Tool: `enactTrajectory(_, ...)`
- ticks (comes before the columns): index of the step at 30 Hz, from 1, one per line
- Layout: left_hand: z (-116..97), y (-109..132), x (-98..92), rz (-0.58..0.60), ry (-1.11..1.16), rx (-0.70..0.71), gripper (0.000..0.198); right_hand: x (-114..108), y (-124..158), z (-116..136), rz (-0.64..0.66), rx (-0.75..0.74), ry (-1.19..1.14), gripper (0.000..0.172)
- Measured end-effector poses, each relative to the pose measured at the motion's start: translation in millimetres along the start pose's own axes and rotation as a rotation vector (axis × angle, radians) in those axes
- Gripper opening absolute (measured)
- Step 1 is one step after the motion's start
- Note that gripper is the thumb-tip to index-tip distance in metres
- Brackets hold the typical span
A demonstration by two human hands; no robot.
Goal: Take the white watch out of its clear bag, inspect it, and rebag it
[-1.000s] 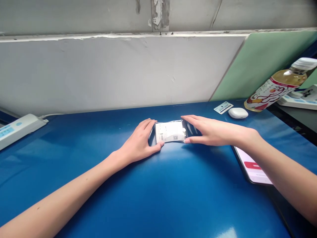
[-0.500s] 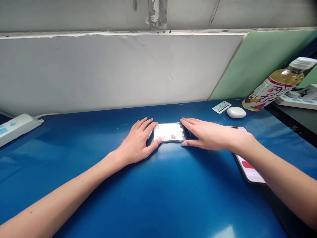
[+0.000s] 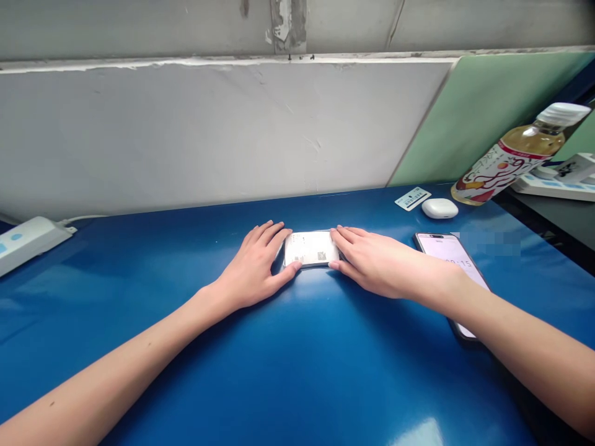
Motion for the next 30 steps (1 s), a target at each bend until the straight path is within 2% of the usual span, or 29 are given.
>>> enactTrajectory(6, 0.3, -0.1, -0.2, -0.002, -0.006, 0.001, 0.068, -0.4, 0.4, 4.9, 0.028, 0.089, -0.004, 0.061)
enactTrajectory(10, -0.3, -0.6, -0.4, -0.001, 0.002, 0.007, 0.067, -1.2, 1.7, 18.0, -0.011, 0.069, 0.093, 0.060)
enactTrajectory(16, -1.4, -0.4, -0.8, 0.006, 0.016, 0.007, 0.069, -2.5, 4.6, 28.9, 0.043, 0.048, 0.148, 0.060)
enactTrajectory(21, -0.9, 0.2, 0.2, 0.014, 0.007, 0.026, 0.071, -9.0, 3.4, 23.3, 0.035, 0.035, 0.107, 0.057)
enactTrajectory(26, 1.9, 1.1, 1.6, 0.035, -0.005, 0.013, 0.076, -12.2, 1.4, 7.6, 0.037, 0.058, -0.003, 0.047)
enactTrajectory(30, 2.3, 0.1, 1.4, 0.026, 0.001, 0.000, 0.078, -14.1, -2.1, 4.7, -0.009, 0.070, 0.027, 0.043)
Point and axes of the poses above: each hand's wrist, its own y-axis away from the middle knuckle, its own x-axis out of the palm, z = x × y, the point moved 4 cm from there along -y, towards the middle knuckle, and after that the axes turned 4 degrees about -z, right-handed, at the moved point
